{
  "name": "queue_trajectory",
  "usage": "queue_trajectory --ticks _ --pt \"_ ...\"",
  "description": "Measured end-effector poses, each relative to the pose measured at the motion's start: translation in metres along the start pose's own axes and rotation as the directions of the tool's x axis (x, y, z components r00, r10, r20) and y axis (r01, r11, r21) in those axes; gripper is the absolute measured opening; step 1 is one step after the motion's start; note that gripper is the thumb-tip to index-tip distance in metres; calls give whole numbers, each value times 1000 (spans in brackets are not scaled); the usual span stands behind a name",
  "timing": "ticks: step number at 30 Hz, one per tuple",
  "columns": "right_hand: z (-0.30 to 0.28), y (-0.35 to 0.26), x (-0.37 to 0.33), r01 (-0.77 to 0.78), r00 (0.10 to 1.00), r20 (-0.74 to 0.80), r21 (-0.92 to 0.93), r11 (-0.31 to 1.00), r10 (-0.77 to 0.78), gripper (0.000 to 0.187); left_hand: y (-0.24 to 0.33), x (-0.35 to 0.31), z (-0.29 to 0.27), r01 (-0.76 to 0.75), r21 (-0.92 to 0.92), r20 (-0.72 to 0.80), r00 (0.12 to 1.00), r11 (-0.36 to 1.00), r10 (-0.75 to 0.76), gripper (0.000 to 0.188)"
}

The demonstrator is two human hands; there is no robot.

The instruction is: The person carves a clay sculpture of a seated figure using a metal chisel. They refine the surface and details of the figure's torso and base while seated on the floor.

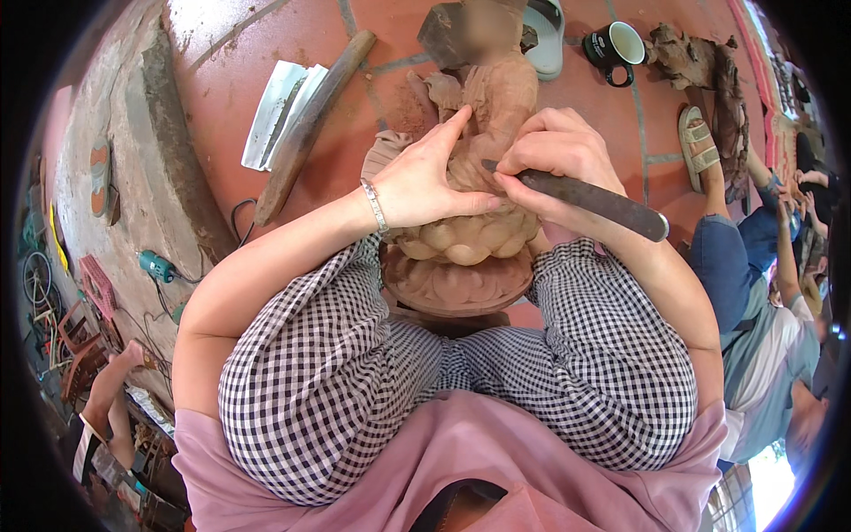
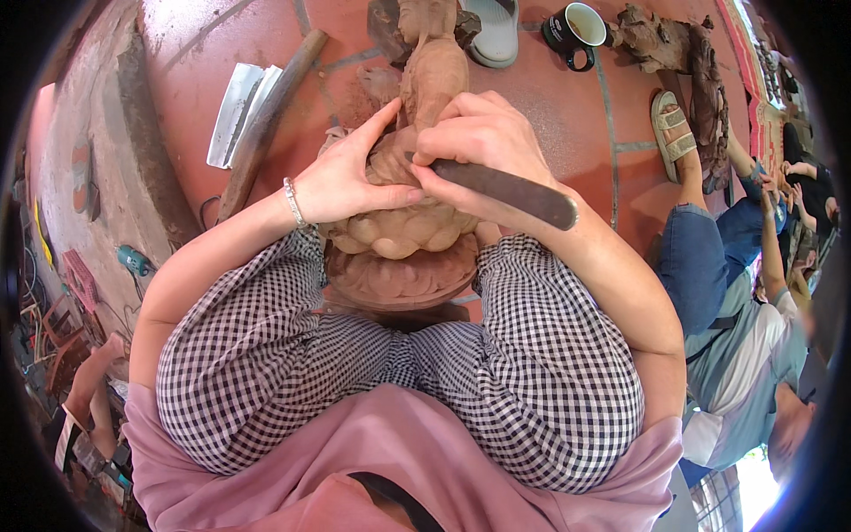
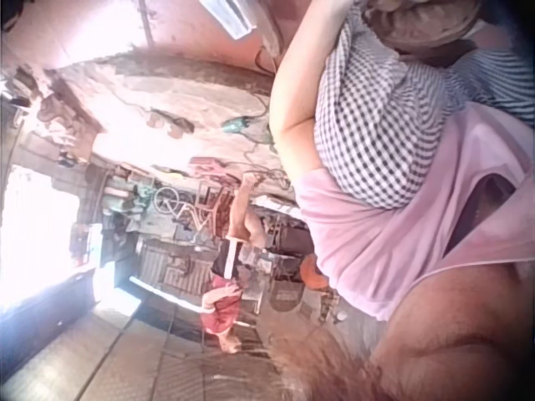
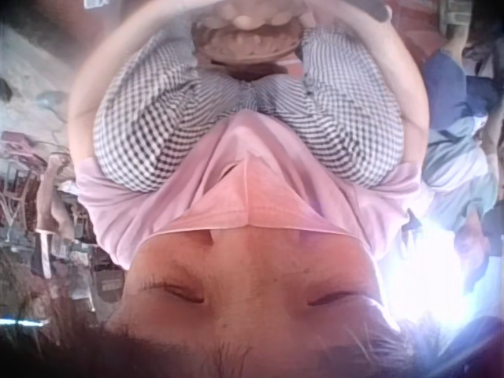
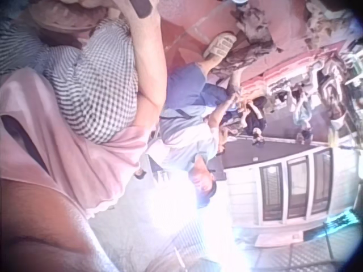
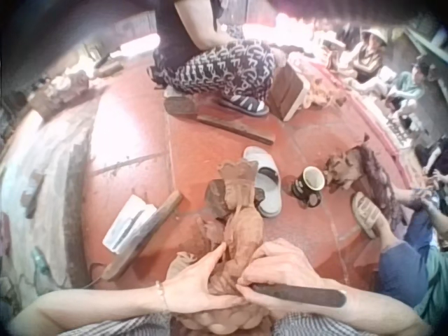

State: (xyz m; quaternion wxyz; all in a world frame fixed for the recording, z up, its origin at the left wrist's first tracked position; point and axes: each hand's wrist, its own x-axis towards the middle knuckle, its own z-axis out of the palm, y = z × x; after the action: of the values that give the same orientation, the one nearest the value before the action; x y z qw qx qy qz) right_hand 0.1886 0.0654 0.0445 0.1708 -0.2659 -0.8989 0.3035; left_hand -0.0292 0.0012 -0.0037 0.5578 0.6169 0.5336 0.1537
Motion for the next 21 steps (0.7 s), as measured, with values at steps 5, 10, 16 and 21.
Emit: queue_trajectory --ticks 5,10,16,21 --pt "-11 0 -6 28 999 40 -15 999 -28 10 -6 -1 1 -6 -43 14 1000 999 6 120" --pt "-5 2 -4 53 999 -1 7 999 -53 10 0 1 0 18 -54 45 999 998 -15 122" --pt "-14 10 -11 92 993 78 -78 993 -86 10 -9 -5 -1 2 -64 28 1000 998 0 122" --pt "2 12 -8 51 999 -18 78 996 -49 10 -4 -1 -5 -11 -54 47 999 998 14 120"
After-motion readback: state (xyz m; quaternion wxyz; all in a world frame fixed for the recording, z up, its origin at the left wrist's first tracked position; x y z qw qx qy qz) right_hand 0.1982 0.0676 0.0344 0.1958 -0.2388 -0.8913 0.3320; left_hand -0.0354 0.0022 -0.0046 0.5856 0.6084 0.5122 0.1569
